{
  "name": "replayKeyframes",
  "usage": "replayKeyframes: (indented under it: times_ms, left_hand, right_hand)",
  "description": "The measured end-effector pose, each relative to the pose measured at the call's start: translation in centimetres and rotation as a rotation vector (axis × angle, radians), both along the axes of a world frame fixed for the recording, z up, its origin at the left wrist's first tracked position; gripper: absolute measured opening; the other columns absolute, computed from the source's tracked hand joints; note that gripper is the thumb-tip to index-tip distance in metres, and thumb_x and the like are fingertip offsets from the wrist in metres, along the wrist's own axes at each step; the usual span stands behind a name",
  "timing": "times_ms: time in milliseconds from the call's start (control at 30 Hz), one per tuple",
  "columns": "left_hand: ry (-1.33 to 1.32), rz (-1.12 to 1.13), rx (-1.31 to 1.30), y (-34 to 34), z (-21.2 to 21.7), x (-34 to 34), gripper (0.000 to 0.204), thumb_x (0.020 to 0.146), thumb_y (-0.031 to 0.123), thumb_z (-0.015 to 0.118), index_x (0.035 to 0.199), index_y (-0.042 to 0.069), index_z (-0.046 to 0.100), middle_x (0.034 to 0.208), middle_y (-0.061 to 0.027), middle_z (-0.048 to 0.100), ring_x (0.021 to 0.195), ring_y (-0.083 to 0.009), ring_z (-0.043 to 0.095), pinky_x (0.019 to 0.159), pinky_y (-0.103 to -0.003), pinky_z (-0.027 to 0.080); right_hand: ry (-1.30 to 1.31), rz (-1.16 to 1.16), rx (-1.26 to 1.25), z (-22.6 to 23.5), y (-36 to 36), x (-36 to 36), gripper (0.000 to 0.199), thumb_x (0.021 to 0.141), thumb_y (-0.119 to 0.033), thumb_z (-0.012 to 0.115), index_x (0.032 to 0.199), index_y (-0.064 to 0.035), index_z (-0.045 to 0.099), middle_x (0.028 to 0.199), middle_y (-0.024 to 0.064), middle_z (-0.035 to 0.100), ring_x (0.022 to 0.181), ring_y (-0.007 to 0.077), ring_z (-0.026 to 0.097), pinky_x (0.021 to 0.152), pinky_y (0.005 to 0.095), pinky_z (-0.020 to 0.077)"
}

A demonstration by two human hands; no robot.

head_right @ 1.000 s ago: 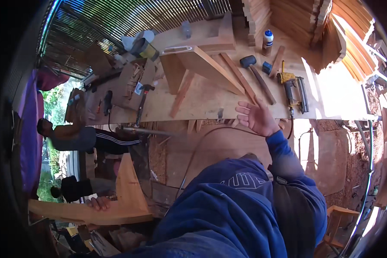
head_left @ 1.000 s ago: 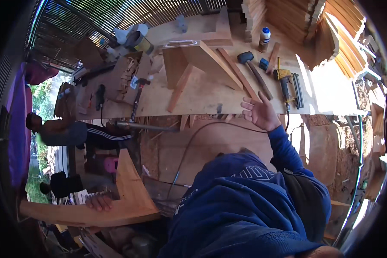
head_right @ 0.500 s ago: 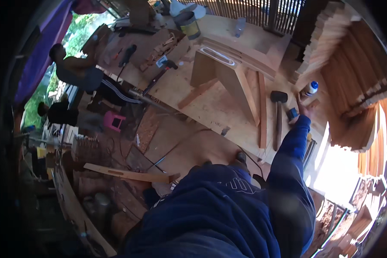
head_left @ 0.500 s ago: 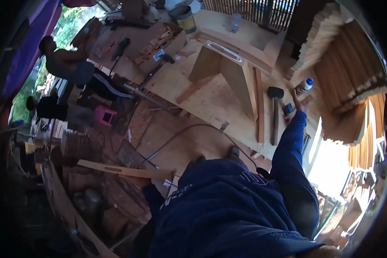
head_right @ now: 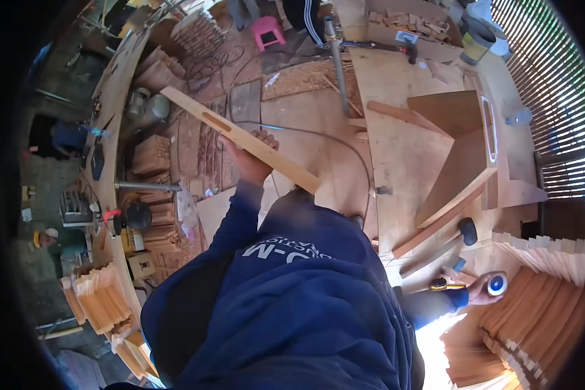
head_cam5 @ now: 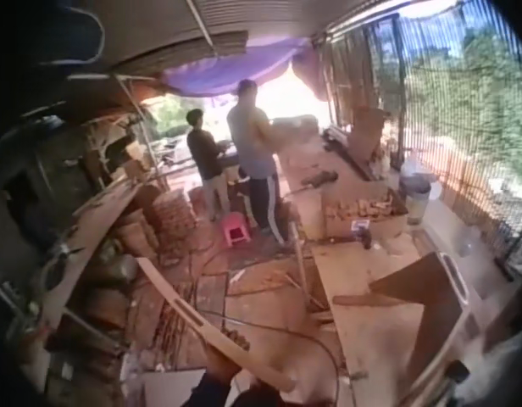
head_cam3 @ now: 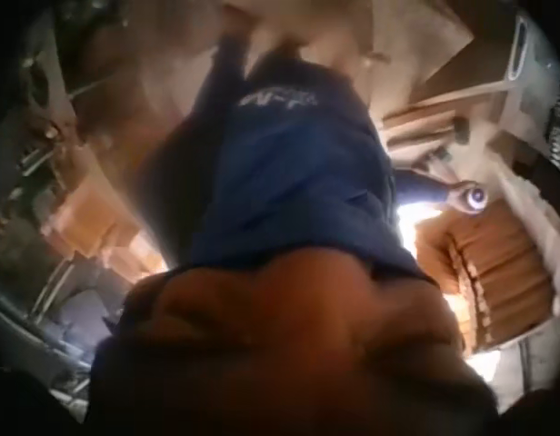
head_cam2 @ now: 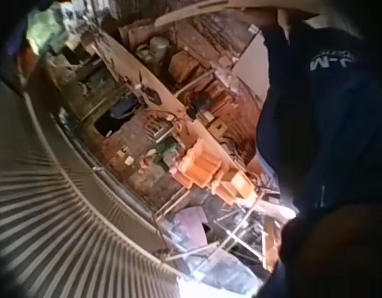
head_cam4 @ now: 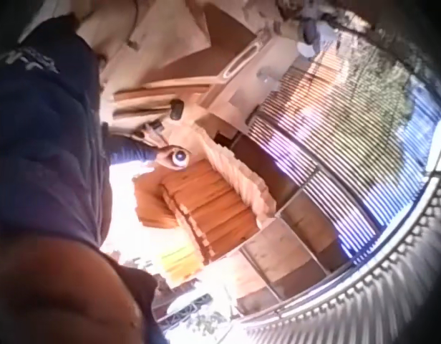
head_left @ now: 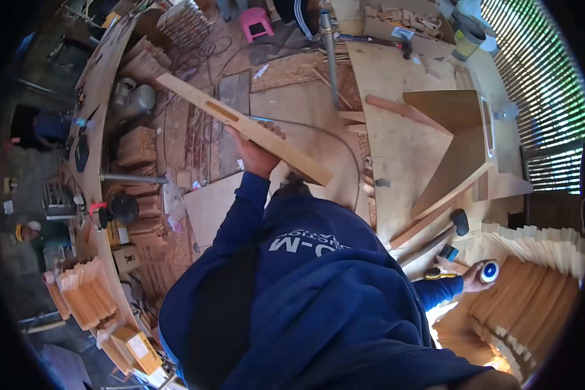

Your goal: Assembling a wooden furniture frame using glue and a pneumatic nail gun.

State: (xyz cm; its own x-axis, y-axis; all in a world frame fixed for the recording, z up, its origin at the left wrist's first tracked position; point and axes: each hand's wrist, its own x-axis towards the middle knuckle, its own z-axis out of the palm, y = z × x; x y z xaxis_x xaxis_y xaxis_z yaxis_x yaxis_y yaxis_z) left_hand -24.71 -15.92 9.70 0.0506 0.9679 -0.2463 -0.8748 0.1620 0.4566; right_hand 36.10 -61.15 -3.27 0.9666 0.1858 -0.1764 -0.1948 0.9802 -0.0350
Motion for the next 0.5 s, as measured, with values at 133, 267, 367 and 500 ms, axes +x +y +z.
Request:
replayKeyframes:
  times_ms: [133, 267, 367, 500]
  left_hand:
    - [-0.044, -0.096, -0.172, -0.4, -1.6, 1.5, 0.083, 0.075, 0.091, 0.047, 0.084, 0.009, 0.05, 0.078, -0.0049, 0.046, 0.071, -0.0224, 0.044, 0.071, -0.037, 0.039]
    - [-0.085, -0.233, -0.235, 0.6, -5.0, 1.8, 0.084, 0.074, 0.094, 0.042, 0.088, 0.012, 0.056, 0.08, -0.0077, 0.056, 0.077, -0.028, 0.054, 0.075, -0.045, 0.045]
    - [-0.062, -0.289, -0.295, 2.0, -6.5, 1.9, 0.087, 0.073, 0.095, 0.04, 0.092, 0.012, 0.059, 0.08, -0.0109, 0.061, 0.078, -0.0327, 0.061, 0.075, -0.051, 0.05]
    - [-0.104, -0.434, -0.372, 3.9, -5.8, 2.5, 0.086, 0.075, 0.095, 0.039, 0.093, 0.013, 0.06, 0.079, -0.0116, 0.062, 0.078, -0.032, 0.061, 0.076, -0.048, 0.051]
  right_hand:
    - [-0.337, 0.09, -0.161, 14.6, 3.2, -10.9, 0.069, 0.065, 0.006, 0.069, 0.131, 0.0048, 0.047, 0.129, 0.0187, 0.054, 0.129, 0.0345, 0.047, 0.12, 0.0548, 0.0255]
    - [-0.513, -0.047, -0.55, 22.9, 11.0, -18.9, 0.052, 0.071, -0.014, 0.076, 0.118, -0.0047, 0.057, 0.119, 0.0116, 0.062, 0.117, 0.0299, 0.056, 0.108, 0.0518, 0.0382]
    - [-0.607, 0.069, -0.513, 26.4, 20.5, -27.4, 0.088, 0.062, -0.022, 0.087, 0.135, 0.0032, 0.046, 0.13, 0.02, 0.054, 0.128, 0.037, 0.049, 0.118, 0.0543, 0.0309]
    - [-0.982, 0.391, -0.855, 26.3, 33.9, -36.4, 0.091, 0.067, -0.037, 0.085, 0.139, -0.0005, 0.042, 0.132, 0.0272, 0.054, 0.121, 0.0399, 0.056, 0.109, 0.0537, 0.042]
